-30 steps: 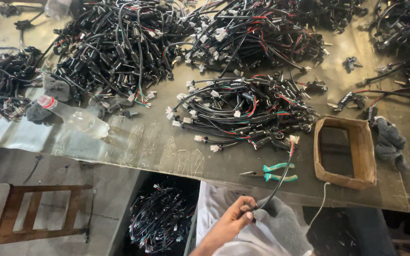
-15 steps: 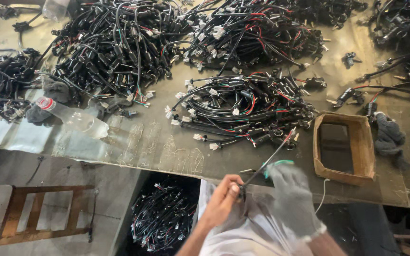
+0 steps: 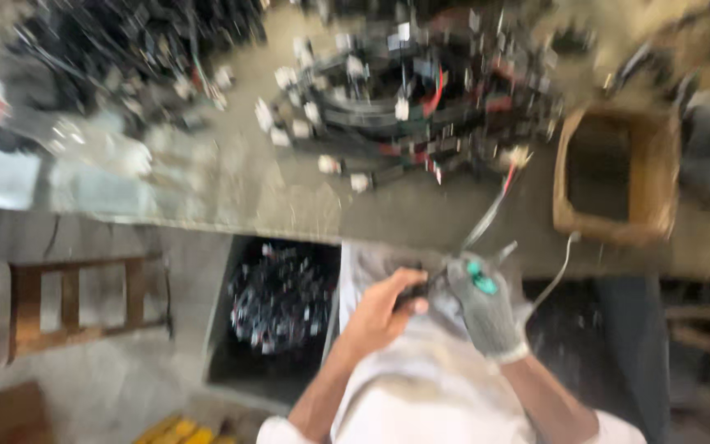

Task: The person repeatedly picks up wire harnesses from a table, uses pliers to crimp a connector onto the wire end, and places the finished harness into a bin below. The process is repeated for multiple harnesses throughout the clip.

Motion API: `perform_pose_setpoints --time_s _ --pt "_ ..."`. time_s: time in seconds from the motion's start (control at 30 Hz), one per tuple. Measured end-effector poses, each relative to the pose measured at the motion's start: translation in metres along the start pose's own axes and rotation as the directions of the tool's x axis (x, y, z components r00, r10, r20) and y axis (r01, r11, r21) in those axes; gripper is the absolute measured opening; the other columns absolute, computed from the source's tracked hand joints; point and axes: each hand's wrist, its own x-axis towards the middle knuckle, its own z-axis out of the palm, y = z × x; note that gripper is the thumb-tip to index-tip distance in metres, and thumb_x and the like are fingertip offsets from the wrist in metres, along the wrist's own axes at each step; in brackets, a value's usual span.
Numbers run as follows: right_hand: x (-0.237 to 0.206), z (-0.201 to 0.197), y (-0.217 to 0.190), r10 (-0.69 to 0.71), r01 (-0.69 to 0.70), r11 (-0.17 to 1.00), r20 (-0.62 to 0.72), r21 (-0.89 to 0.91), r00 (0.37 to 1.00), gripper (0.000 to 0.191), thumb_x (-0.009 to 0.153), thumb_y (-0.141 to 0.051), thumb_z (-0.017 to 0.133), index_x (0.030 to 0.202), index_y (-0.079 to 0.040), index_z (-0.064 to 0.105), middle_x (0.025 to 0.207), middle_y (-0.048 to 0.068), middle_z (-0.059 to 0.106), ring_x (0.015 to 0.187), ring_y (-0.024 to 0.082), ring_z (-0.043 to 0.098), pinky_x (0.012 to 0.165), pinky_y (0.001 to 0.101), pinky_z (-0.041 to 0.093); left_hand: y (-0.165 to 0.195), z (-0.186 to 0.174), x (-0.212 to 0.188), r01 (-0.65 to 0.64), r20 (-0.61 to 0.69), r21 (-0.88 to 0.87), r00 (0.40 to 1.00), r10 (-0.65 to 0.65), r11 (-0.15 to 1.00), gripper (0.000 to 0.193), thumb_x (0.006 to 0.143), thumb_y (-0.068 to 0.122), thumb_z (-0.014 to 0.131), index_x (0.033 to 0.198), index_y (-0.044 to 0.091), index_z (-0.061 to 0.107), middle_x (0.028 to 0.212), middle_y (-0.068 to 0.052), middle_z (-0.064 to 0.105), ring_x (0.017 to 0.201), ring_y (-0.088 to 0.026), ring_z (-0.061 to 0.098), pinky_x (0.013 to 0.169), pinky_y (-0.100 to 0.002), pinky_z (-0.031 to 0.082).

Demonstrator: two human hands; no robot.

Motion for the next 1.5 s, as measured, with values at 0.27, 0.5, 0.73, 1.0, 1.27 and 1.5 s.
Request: perform_pose_setpoints --time_s 0.27,0.5,0.73,1.0,1.27,1.5 --pt "-0.010 0.009 0.006 0.301 -0.244 0.840 -0.042 0.484 0.953 0.028 0.099 -0.031 0.067 0.112 -0.006 0.068 0.094 0.001 0.070 0.082 0.006 0.065 0.057 0.0204 0.050 0.009 0.001 0.001 0.209 0.067 0.018 0.975 -0.210 0.978 0.033 0.096 0.015 0.074 0.124 0.005 0.059 0.093 -0.016 0.070 0.082 -0.030 0.068 0.076 -0.034 0.054" --pt "-0.019 0.020 0.030 0.201 -0.160 0.903 -0.062 0.400 0.978 0.017 0.101 -0.016 0.066 0.111 -0.003 0.066 0.095 0.000 0.068 0.083 0.006 0.061 0.070 0.0217 0.050 0.002 0.009 -0.001 0.314 0.053 -0.118 0.949 -0.309 0.942 0.038 0.096 0.016 0.072 0.128 0.005 0.054 0.088 -0.008 0.064 0.073 -0.013 0.055 0.066 -0.030 0.047" --pt "-0.032 0.017 0.030 0.268 -0.262 0.962 0.091 -0.072 0.959 0.024 0.092 -0.014 0.073 0.109 -0.004 0.059 0.087 0.009 0.064 0.076 0.021 0.061 0.066 0.0345 0.050 -0.025 0.013 -0.015 0.329 0.088 -0.278 0.944 -0.318 0.902 0.037 0.100 0.016 0.068 0.131 0.002 0.053 0.097 -0.003 0.064 0.085 -0.009 0.054 0.076 -0.026 0.046" --pt "0.006 -0.014 0.040 -0.127 0.250 0.913 0.359 -0.322 0.925 0.020 0.083 -0.008 0.073 0.100 -0.010 0.063 0.083 0.014 0.066 0.079 0.036 0.067 0.069 0.0443 0.052 -0.039 0.020 -0.030 0.317 0.143 -0.515 0.948 -0.285 0.797 0.036 0.107 0.021 0.063 0.134 0.003 0.051 0.098 -0.003 0.063 0.093 -0.009 0.058 0.086 -0.027 0.047" --pt "-0.010 -0.007 0.011 0.194 -0.057 0.915 0.313 -0.399 0.930 0.038 0.084 -0.025 0.073 0.114 -0.006 0.062 0.088 0.015 0.072 0.082 0.034 0.072 0.071 0.0451 0.053 -0.032 0.027 -0.023 0.231 -0.177 -0.170 0.949 -0.261 0.958 0.038 0.101 0.019 0.070 0.131 0.002 0.053 0.103 -0.008 0.068 0.092 -0.014 0.063 0.086 -0.029 0.051" --pt "-0.023 0.002 0.009 0.544 -0.376 0.777 0.239 -0.505 0.804 0.043 0.086 -0.037 0.072 0.116 -0.009 0.061 0.097 0.016 0.070 0.086 0.037 0.072 0.075 0.0464 0.056 -0.037 0.032 -0.018 0.262 -0.201 -0.041 0.943 -0.265 0.964 0.039 0.100 0.017 0.070 0.131 0.002 0.053 0.091 -0.011 0.074 0.081 -0.017 0.071 0.074 -0.028 0.054"
